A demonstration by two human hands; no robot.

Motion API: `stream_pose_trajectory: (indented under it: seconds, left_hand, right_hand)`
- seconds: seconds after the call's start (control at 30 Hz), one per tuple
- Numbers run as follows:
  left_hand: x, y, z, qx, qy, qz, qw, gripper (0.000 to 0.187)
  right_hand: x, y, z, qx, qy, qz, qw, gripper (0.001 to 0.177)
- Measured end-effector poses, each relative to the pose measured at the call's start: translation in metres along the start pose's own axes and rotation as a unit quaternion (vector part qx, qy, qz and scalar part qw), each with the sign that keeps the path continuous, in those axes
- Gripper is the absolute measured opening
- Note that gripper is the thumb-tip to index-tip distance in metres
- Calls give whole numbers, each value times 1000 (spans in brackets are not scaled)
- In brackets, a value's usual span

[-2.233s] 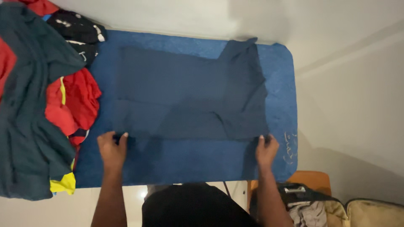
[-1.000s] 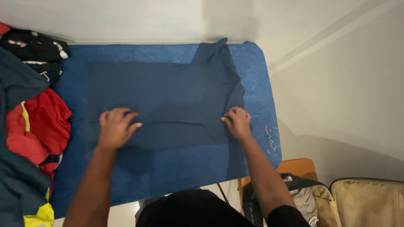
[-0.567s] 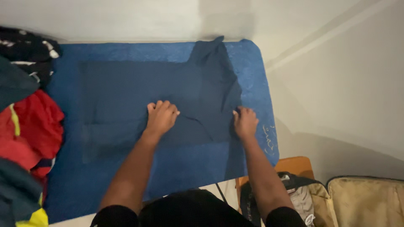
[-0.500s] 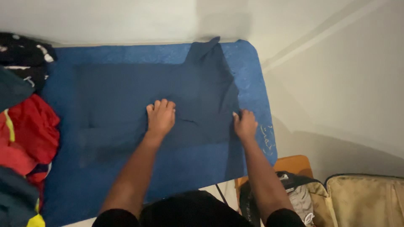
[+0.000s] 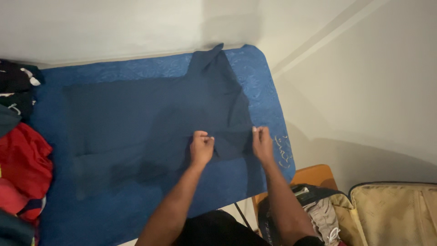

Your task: The person folds a blue shirt and a red shirt on a blue surface and places the blue shirt into a suitcase.

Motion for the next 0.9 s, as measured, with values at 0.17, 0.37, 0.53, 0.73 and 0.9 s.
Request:
stream_pose_trajectory:
  seconds: [0.17, 0.37, 0.53, 0.73, 0.9]
  left_hand:
    - [-1, 1, -8, 107, 36, -4, 994, 47]
    - [-3, 23, 21, 28, -35, -115, 992, 32]
    - [14, 36, 32, -42, -58, -200, 977, 39]
    - [43, 50, 26, -240, -104, -278, 924, 54]
    - [50, 38, 19, -302, -128, -317, 890, 59]
  right_hand:
    - [-5, 27, -12, -144, -91, -125, 978, 30]
    - [15, 35, -1, -141, -123, -241, 952, 30]
    - [27, 21, 6, 86, -42, -6, 995, 30]
    - [20, 40, 15, 68, 9, 36, 997, 20]
    - [33, 31, 33, 78, -70, 99, 989, 27]
Point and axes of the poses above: each hand's wrist, its own x-axis away from the middle knuckle, its own z-axis out of the back of the hand, y = z × x, the point moved 3 cm from there along -x, towards the middle knuckle, and after that the axes turned 9 degrees about y, right-handed, at the moved point
